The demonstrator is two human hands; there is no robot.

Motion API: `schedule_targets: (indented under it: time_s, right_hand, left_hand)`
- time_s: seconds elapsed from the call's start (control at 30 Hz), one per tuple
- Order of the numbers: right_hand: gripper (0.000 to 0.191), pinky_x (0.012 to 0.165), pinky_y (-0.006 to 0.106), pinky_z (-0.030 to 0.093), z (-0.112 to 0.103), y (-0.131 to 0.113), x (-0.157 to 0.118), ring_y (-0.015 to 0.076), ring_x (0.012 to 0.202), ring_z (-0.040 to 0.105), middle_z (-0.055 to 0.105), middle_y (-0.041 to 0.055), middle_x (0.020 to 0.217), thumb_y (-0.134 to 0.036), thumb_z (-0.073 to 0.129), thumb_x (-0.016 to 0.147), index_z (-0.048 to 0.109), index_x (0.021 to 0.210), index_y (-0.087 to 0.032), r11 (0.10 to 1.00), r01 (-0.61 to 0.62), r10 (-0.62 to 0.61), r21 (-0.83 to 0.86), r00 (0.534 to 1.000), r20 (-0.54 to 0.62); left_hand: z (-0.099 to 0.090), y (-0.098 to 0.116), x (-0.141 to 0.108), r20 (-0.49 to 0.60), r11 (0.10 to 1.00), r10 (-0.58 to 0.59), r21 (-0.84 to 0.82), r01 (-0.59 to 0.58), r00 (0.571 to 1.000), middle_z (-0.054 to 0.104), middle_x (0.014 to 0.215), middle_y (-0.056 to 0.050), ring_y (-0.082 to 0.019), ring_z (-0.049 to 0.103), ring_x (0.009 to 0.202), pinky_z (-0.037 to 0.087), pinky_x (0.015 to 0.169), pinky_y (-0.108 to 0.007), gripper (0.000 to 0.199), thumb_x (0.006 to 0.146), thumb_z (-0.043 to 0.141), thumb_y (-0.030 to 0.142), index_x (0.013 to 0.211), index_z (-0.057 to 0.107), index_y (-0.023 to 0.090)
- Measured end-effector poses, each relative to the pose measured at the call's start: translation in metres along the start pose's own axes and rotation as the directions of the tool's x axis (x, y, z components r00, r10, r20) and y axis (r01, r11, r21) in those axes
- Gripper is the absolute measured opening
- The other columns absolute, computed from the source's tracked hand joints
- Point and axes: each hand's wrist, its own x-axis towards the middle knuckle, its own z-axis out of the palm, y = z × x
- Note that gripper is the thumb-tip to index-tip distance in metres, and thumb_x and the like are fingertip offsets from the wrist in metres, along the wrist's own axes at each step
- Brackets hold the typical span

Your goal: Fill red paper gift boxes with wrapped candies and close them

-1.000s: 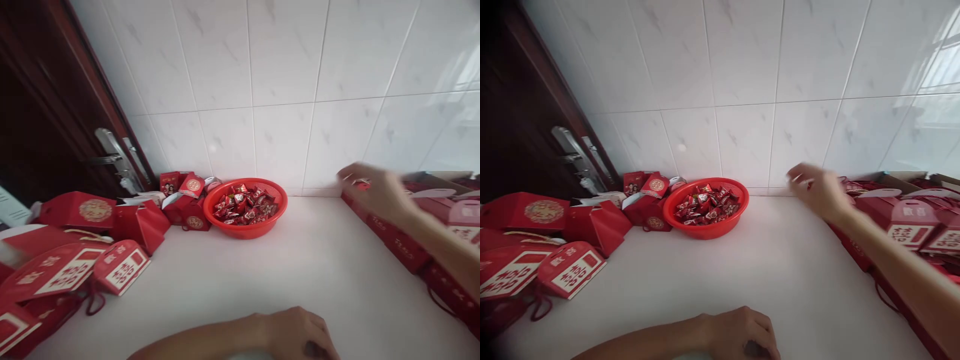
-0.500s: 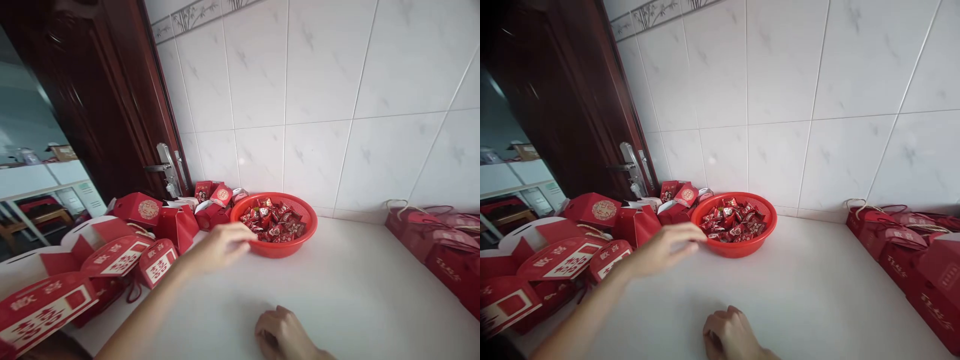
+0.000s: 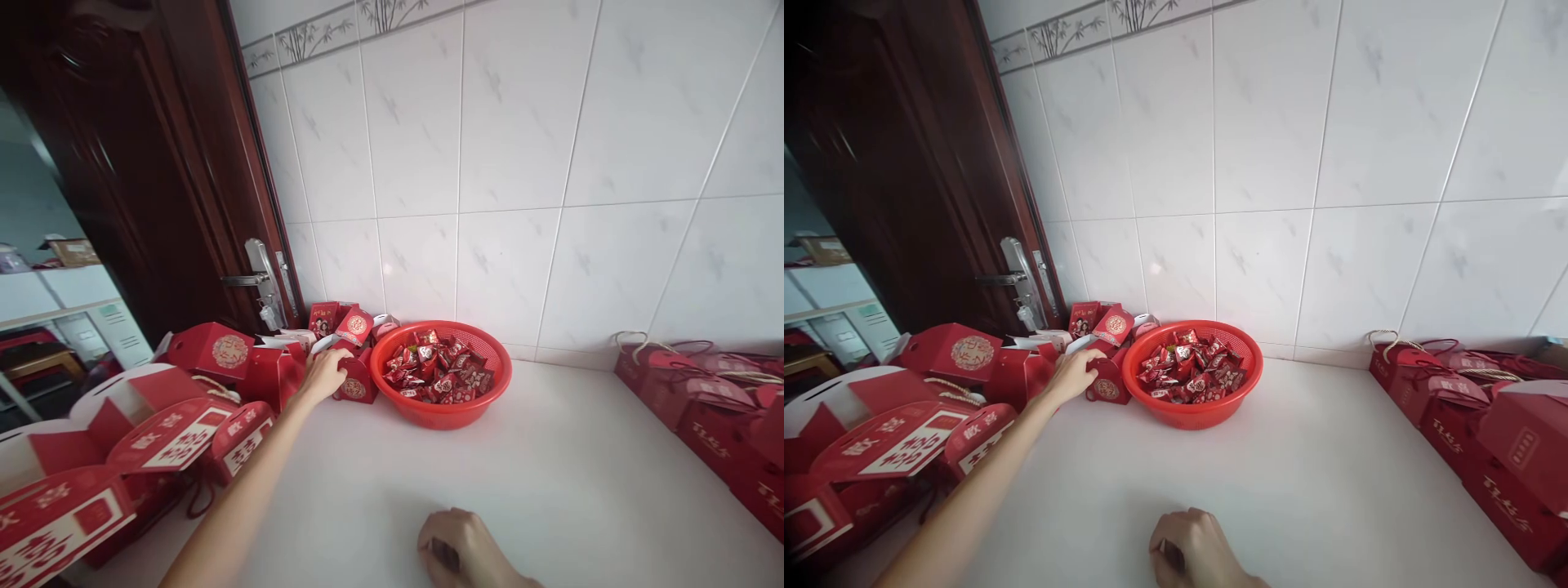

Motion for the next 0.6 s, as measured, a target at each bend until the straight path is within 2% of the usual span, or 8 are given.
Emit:
schedule_targets:
  time_s: [0.1,0.17,0.23,0.3,0.4,0.47,0.53,0.6]
  right_hand:
    - [0.005,0.058,0.024,0.040,-0.003,-0.004,-0.002,0.0116,0.054,0.046,0.056,-0.0012,0.063,-0.019,0.056,0.067,0.059,0.070,-0.020,0.989,-0.023,0.023,0.148,1.000,0.004]
    - [0.006,0.052,0.023,0.034,-0.006,-0.007,-0.002,0.0098,0.051,0.039,0.049,-0.0030,0.059,-0.025,0.058,0.071,0.058,0.072,-0.019,0.966,-0.055,0.053,0.252,0.998,0.017]
    - [0.014,0.051,0.022,0.031,-0.012,-0.010,-0.001,0.0095,0.052,0.036,0.044,-0.0039,0.058,-0.032,0.059,0.076,0.058,0.074,-0.019,0.942,-0.086,0.085,0.324,0.996,0.017]
    - [0.022,0.053,0.023,0.034,-0.024,-0.016,0.001,0.0106,0.055,0.039,0.047,-0.0026,0.061,-0.040,0.059,0.082,0.060,0.081,-0.018,0.934,-0.080,0.102,0.349,0.994,-0.045]
    - [0.032,0.059,0.026,0.042,-0.055,-0.032,0.007,0.0131,0.060,0.049,0.059,0.0021,0.075,-0.049,0.054,0.091,0.063,0.095,-0.019,0.962,0.012,0.071,0.271,0.953,-0.293]
    - [0.032,0.065,0.028,0.047,-0.081,-0.046,0.012,0.0147,0.065,0.053,0.062,0.0035,0.081,-0.050,0.050,0.095,0.063,0.097,-0.020,0.978,0.071,0.021,0.195,0.902,-0.431]
    - [0.030,0.068,0.029,0.048,-0.105,-0.061,0.015,0.0157,0.068,0.054,0.065,0.0048,0.083,-0.047,0.050,0.097,0.064,0.095,-0.021,0.984,0.149,-0.083,0.101,0.872,-0.483]
    - [0.026,0.067,0.029,0.048,-0.125,-0.073,0.016,0.0154,0.070,0.056,0.066,0.0061,0.086,-0.041,0.053,0.096,0.064,0.087,-0.020,0.983,0.183,-0.159,0.014,0.889,-0.429]
  left_hand:
    - [-0.015,-0.001,-0.011,0.027,1.000,-0.010,-0.008,0.010,1.000,0.076,0.091,-0.007,-0.030,0.070,0.096,0.052,0.089,-0.039,0.027,0.072,0.053,0.014,0.088,0.074,0.019]
    - [-0.029,0.002,-0.020,0.061,0.997,0.007,-0.076,-0.002,0.998,0.075,0.084,-0.005,-0.027,0.071,0.087,0.053,0.079,-0.035,0.022,0.072,0.053,0.019,0.081,0.073,0.019]
    - [-0.045,0.009,-0.031,0.126,0.964,0.079,-0.262,-0.044,0.989,0.075,0.086,-0.005,-0.025,0.070,0.085,0.053,0.076,-0.033,0.021,0.071,0.053,0.022,0.079,0.072,0.018]
    - [-0.060,0.020,-0.045,0.184,0.891,0.199,-0.443,-0.100,0.962,0.075,0.091,-0.005,-0.024,0.070,0.086,0.054,0.077,-0.032,0.022,0.071,0.056,0.025,0.083,0.073,0.017]
    - [-0.073,0.043,-0.068,0.219,0.823,0.396,-0.515,-0.239,0.892,0.074,0.095,-0.003,-0.018,0.068,0.084,0.053,0.077,-0.028,0.022,0.076,0.063,0.025,0.093,0.076,0.019]
    - [-0.074,0.062,-0.085,0.234,0.766,0.550,-0.524,-0.372,0.802,0.073,0.093,-0.002,-0.015,0.067,0.083,0.051,0.077,-0.024,0.018,0.081,0.063,0.021,0.092,0.077,0.021]
    - [-0.067,0.081,-0.101,0.206,0.696,0.660,-0.529,-0.485,0.723,0.072,0.089,-0.001,-0.012,0.065,0.078,0.049,0.075,-0.022,0.017,0.084,0.063,0.015,0.090,0.078,0.021]
    - [-0.056,0.098,-0.114,0.165,0.643,0.723,-0.514,-0.568,0.671,0.070,0.087,-0.001,-0.010,0.063,0.072,0.047,0.069,-0.020,0.020,0.087,0.059,0.011,0.091,0.076,0.020]
